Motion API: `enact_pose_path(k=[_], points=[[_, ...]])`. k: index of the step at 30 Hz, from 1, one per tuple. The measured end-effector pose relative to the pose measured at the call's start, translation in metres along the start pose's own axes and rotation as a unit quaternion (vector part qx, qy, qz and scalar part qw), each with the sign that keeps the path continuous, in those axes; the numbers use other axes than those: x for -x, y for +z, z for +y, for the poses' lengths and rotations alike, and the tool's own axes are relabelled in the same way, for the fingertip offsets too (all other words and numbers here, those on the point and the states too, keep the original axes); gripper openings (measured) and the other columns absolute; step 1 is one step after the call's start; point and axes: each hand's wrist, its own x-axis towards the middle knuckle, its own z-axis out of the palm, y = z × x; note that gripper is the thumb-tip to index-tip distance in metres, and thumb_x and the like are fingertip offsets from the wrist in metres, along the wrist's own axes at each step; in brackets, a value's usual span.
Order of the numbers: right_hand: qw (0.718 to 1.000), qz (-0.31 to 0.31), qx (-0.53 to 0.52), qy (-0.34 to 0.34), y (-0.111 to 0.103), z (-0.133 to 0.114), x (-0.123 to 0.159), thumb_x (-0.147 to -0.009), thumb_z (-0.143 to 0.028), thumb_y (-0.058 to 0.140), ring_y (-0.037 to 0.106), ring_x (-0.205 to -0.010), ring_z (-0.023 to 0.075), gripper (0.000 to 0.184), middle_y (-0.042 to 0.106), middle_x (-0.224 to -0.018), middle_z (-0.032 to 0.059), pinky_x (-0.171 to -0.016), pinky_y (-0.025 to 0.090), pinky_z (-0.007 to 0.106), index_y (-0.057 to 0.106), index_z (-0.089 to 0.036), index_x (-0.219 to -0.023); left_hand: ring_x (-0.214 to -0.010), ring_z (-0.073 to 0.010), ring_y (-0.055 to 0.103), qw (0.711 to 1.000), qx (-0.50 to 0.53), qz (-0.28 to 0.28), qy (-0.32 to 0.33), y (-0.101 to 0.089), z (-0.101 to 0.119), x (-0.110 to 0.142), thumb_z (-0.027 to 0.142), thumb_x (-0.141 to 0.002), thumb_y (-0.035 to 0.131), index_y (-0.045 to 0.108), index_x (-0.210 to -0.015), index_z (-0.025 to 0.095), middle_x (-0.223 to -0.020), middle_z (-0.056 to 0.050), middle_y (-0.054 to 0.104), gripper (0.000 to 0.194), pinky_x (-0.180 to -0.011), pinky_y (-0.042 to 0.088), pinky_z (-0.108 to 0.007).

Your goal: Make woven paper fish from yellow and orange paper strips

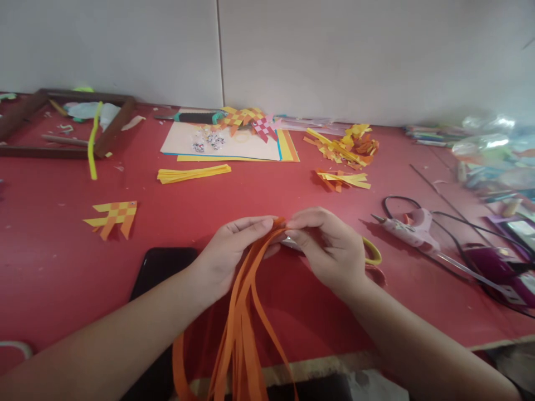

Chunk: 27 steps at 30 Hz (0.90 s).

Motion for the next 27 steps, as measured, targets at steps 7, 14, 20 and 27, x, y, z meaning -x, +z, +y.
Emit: enact_pose_path(k=[7,14,20,27], points=[[0.997,-0.004,-0.047,0.063,0.0025,0.0017,0.0005,-0.086,-0.017,0.064,0.064,-0.072,0.0129,0.004,0.066,-0.080,0.0006,-0.067,0.054,0.027,0.065,-0.021,-0.087,-0.085,-0.0173,0.072,1.000,-0.010,0.007,-0.005,0.0011,0.0001,-0.0001,0.019,-0.075,0.077,0.076,-0.083,0.015,-0.086,-0.006,0.077,0.009,-0.086,0.056,-0.029],[0.997,-0.005,-0.058,0.059,0.0013,0.0026,-0.0026,-0.084,-0.016,0.066,0.064,-0.076,0.0136,0.006,0.065,-0.083,0.0017,-0.070,0.055,0.029,0.067,-0.022,-0.085,-0.089,-0.0186,0.072,0.999,-0.024,-0.025,-0.008,-0.0005,-0.0005,0.0001,0.020,-0.074,0.078,0.076,-0.084,0.015,-0.090,-0.007,0.077,0.012,-0.091,0.054,-0.031],[0.990,0.015,-0.108,0.089,0.0027,0.0014,-0.0034,-0.079,-0.013,0.070,0.069,-0.079,0.0139,0.009,0.072,-0.085,0.0021,-0.071,0.059,0.027,0.071,-0.022,-0.081,-0.090,-0.0179,0.072,0.999,-0.024,-0.027,-0.016,-0.0014,-0.0010,-0.0001,0.020,-0.073,0.079,0.077,-0.086,0.015,-0.091,-0.008,0.077,0.014,-0.091,0.054,-0.030],[0.992,0.024,-0.077,0.097,0.0023,-0.0002,-0.0032,-0.078,-0.013,0.072,0.070,-0.079,0.0129,0.015,0.074,-0.086,0.0000,-0.070,0.059,0.025,0.076,-0.026,-0.086,-0.084,-0.0150,0.072,0.999,-0.012,-0.034,-0.014,-0.0017,-0.0004,0.0005,0.017,-0.072,0.080,0.077,-0.084,0.014,-0.088,-0.006,0.077,0.013,-0.086,0.055,-0.026]])
